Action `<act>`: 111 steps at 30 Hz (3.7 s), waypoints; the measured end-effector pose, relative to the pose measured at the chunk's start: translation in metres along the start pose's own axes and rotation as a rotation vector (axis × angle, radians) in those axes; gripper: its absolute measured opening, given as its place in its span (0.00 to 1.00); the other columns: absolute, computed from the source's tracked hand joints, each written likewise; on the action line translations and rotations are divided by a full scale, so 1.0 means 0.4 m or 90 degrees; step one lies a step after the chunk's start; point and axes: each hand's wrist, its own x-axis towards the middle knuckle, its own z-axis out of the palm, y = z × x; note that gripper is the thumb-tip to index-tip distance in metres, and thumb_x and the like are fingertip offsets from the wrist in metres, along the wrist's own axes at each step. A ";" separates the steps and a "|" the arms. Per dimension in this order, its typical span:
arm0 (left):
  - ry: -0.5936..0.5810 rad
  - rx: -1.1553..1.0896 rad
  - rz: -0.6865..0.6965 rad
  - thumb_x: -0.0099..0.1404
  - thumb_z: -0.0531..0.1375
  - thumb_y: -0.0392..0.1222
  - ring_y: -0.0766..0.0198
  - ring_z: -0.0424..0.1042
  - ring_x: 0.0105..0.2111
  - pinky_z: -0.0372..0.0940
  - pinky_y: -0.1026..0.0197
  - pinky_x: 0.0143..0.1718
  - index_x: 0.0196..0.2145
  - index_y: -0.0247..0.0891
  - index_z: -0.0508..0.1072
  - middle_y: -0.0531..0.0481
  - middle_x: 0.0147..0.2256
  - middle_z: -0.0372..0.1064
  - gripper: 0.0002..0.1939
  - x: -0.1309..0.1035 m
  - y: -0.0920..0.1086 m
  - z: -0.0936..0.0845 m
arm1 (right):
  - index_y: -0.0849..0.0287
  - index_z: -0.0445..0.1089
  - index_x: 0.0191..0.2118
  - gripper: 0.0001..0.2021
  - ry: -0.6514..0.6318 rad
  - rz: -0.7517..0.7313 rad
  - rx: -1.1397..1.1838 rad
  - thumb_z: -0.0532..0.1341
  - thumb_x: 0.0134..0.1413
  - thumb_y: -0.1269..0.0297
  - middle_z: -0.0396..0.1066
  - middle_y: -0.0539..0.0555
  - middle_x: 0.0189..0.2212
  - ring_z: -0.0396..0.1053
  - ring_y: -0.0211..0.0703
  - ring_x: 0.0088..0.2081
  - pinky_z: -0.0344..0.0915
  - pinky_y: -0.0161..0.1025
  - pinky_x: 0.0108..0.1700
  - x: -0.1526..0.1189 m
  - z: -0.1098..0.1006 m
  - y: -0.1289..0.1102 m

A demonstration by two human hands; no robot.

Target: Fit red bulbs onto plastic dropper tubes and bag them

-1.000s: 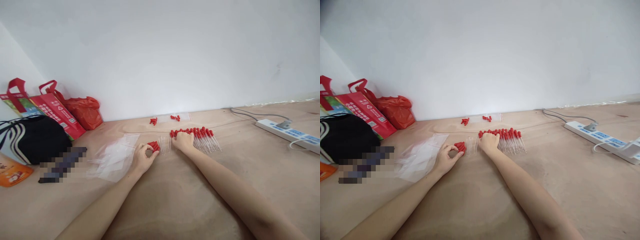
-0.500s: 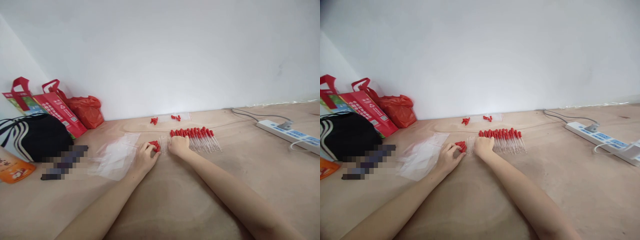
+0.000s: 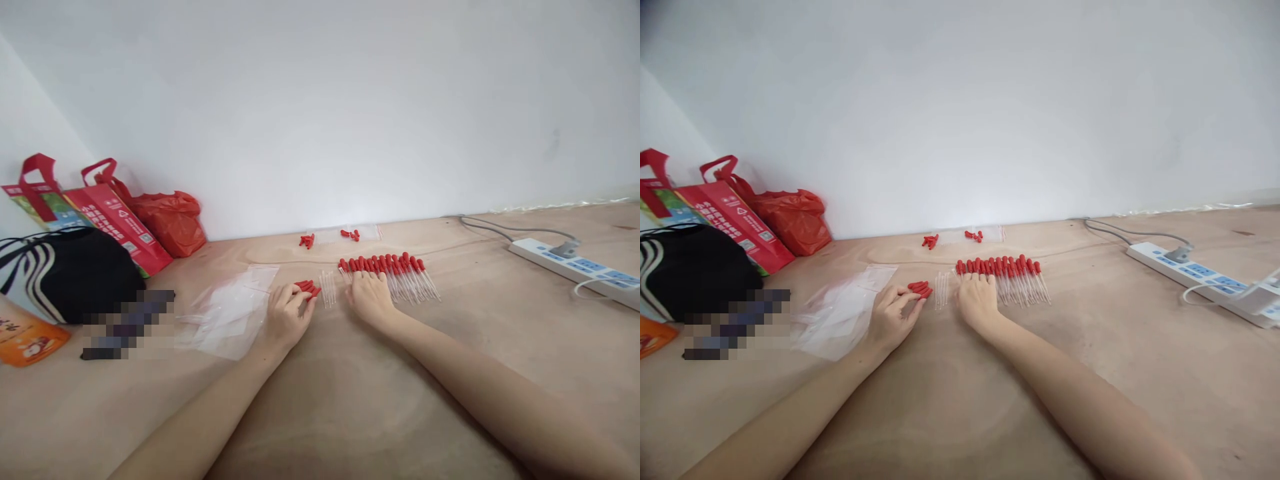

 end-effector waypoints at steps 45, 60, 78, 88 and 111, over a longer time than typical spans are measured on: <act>-0.233 -0.196 0.047 0.66 0.48 0.39 0.64 0.68 0.32 0.49 0.53 0.46 0.35 0.38 0.68 0.52 0.29 0.71 0.10 -0.010 0.124 -0.004 | 0.59 0.66 0.37 0.09 0.097 -0.345 0.306 0.50 0.55 0.71 0.70 0.52 0.31 0.65 0.36 0.33 0.49 0.43 0.45 -0.151 -0.005 0.161; -0.241 -0.202 0.112 0.66 0.48 0.39 0.65 0.68 0.29 0.46 0.49 0.50 0.30 0.39 0.69 0.53 0.26 0.71 0.11 -0.010 0.135 -0.017 | 0.56 0.70 0.36 0.13 0.133 -0.411 0.229 0.50 0.53 0.74 0.69 0.50 0.28 0.62 0.33 0.28 0.46 0.41 0.40 -0.143 -0.004 0.164; -0.231 -0.200 0.147 0.65 0.47 0.40 0.65 0.67 0.28 0.49 0.50 0.49 0.29 0.37 0.67 0.52 0.25 0.69 0.12 -0.013 0.135 -0.015 | 0.61 0.68 0.29 0.12 0.151 -0.402 0.196 0.48 0.54 0.71 0.64 0.50 0.23 0.53 0.34 0.23 0.44 0.39 0.33 -0.158 -0.012 0.116; -0.201 -0.171 0.153 0.64 0.51 0.38 0.64 0.67 0.32 0.46 0.49 0.50 0.31 0.39 0.69 0.54 0.26 0.71 0.09 0.001 0.122 -0.017 | 0.59 0.69 0.31 0.11 0.115 -0.376 0.164 0.50 0.55 0.67 0.67 0.51 0.24 0.58 0.37 0.29 0.43 0.41 0.36 -0.151 -0.027 0.104; -0.246 0.052 -0.161 0.56 0.59 0.41 0.56 0.67 0.38 0.53 0.54 0.41 0.33 0.40 0.67 0.51 0.34 0.70 0.06 0.009 -0.003 0.007 | 0.61 0.66 0.37 0.11 0.015 0.099 0.087 0.52 0.49 0.66 0.72 0.57 0.29 0.67 0.46 0.35 0.45 0.42 0.39 0.085 0.043 -0.033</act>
